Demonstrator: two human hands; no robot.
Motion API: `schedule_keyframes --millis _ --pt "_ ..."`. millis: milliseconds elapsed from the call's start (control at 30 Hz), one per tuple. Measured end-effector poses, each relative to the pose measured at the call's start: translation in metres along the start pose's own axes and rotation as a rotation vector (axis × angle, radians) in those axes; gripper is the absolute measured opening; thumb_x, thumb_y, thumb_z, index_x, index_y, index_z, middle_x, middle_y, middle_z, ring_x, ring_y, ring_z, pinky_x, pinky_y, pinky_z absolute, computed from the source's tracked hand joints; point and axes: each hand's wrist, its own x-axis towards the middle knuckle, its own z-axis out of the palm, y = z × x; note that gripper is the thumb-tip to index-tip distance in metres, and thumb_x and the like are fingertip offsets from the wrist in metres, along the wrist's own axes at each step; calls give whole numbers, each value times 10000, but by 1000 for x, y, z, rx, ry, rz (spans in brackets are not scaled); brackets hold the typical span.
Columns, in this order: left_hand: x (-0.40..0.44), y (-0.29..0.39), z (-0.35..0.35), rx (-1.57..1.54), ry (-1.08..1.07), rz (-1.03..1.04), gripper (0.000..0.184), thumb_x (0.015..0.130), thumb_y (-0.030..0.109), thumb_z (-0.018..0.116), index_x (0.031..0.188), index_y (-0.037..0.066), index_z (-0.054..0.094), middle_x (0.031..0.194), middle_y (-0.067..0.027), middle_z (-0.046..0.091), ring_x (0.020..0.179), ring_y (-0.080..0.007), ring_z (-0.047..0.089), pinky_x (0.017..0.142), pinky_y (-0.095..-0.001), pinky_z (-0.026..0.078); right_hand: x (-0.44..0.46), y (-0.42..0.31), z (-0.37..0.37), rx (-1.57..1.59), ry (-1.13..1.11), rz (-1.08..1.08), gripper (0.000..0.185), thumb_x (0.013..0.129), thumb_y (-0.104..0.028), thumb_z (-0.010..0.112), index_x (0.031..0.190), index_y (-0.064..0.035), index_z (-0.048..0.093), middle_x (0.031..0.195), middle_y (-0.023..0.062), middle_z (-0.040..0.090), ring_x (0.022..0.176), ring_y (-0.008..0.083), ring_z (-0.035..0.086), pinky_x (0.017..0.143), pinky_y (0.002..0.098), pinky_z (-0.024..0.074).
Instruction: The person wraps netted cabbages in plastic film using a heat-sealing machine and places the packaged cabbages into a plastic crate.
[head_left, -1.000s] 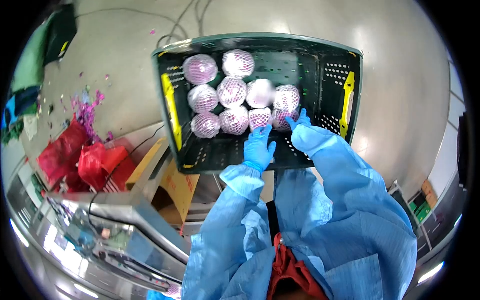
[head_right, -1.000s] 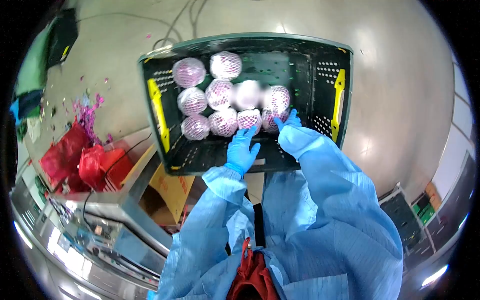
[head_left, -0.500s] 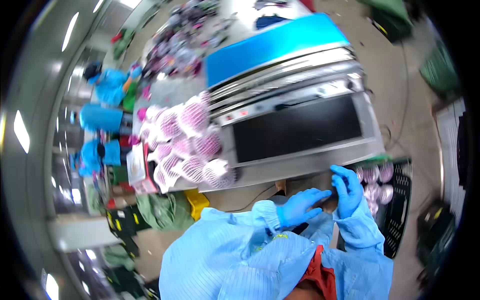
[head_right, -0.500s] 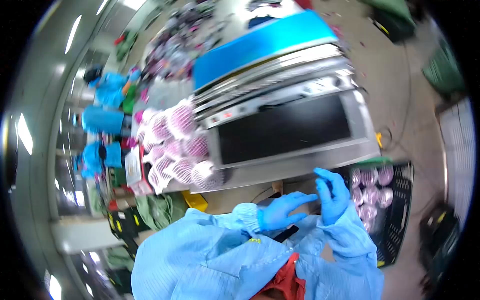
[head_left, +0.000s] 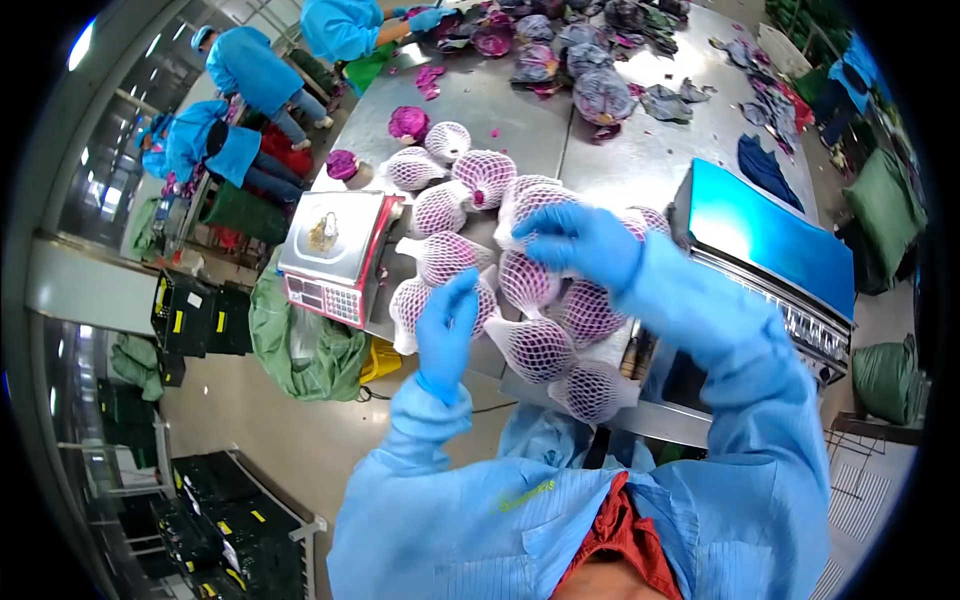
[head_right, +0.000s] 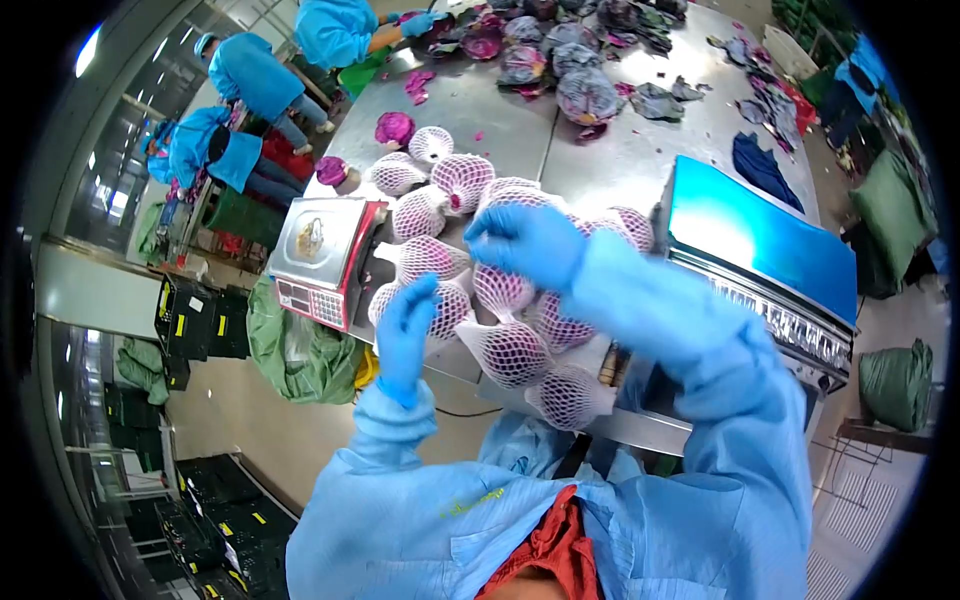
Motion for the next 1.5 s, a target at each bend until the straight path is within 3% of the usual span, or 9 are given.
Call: schedule_keyframes --millis 167,367,567,733,933,1100,1233,1400,1500 --pt "157 -45 -67 -123 96 -354 574 863 237 651 1316 -49 443 1158 -139 593 918 -180 596 739 -287 534 189 14 -20 -272 -68 315 483 791 -391 711 1138 -64 635 968 92 664 779 164 644 639 311 530" --pt "328 -147 -82 590 260 -440 907 719 503 721 1331 -91 411 1314 -271 489 1141 -368 537 971 -387 437 371 119 -23 -798 18 300 914 678 -590 719 1316 24 493 1327 217 517 1199 329 530 988 381 440" --pt "381 -187 -64 903 527 -730 1245 638 659 717 1430 -111 143 1348 -307 408 1168 -411 509 988 -485 419 430 167 2 -664 47 370 1134 583 -702 720 1349 76 415 1361 261 463 1253 363 473 1039 384 386" --pt "391 -195 -64 550 699 -700 1122 585 528 827 1371 -62 288 1283 -292 443 1113 -416 544 911 -494 476 461 224 14 -483 178 424 1131 501 -671 785 1290 81 486 1305 270 513 1188 348 530 986 387 428" --pt "406 -224 -82 206 709 -672 1110 510 421 893 1346 -56 340 1294 -283 443 1081 -409 571 863 -489 518 460 221 12 -403 86 331 733 541 -544 798 960 49 702 986 172 694 879 260 666 787 354 518" --pt "423 -230 -104 -647 254 -619 775 639 291 849 1252 -40 511 1134 -158 603 967 -292 606 789 -474 526 424 157 -27 -70 -23 291 540 669 -458 766 992 -29 708 978 105 700 830 206 668 740 341 517" --pt "411 -137 -65 -639 -31 -594 545 760 281 754 1216 49 565 1117 -113 629 984 -273 624 807 -465 530 384 107 -84 179 -79 435 413 770 -414 689 1076 -137 664 1013 29 672 919 177 599 806 478 493" --pt "308 23 60 -639 -348 -653 363 872 255 644 1194 98 586 1148 -78 641 1020 -257 631 849 -483 531 204 34 -170 111 20 276 365 822 -348 661 1087 -98 656 1008 53 680 903 172 629 804 401 518" --pt "257 39 143 -807 -527 -673 335 887 200 637 1170 27 584 1130 -125 645 1014 -263 642 888 -459 546 82 13 -214 128 119 311 352 840 -317 648 1091 -70 644 1010 66 680 885 168 640 800 369 525"
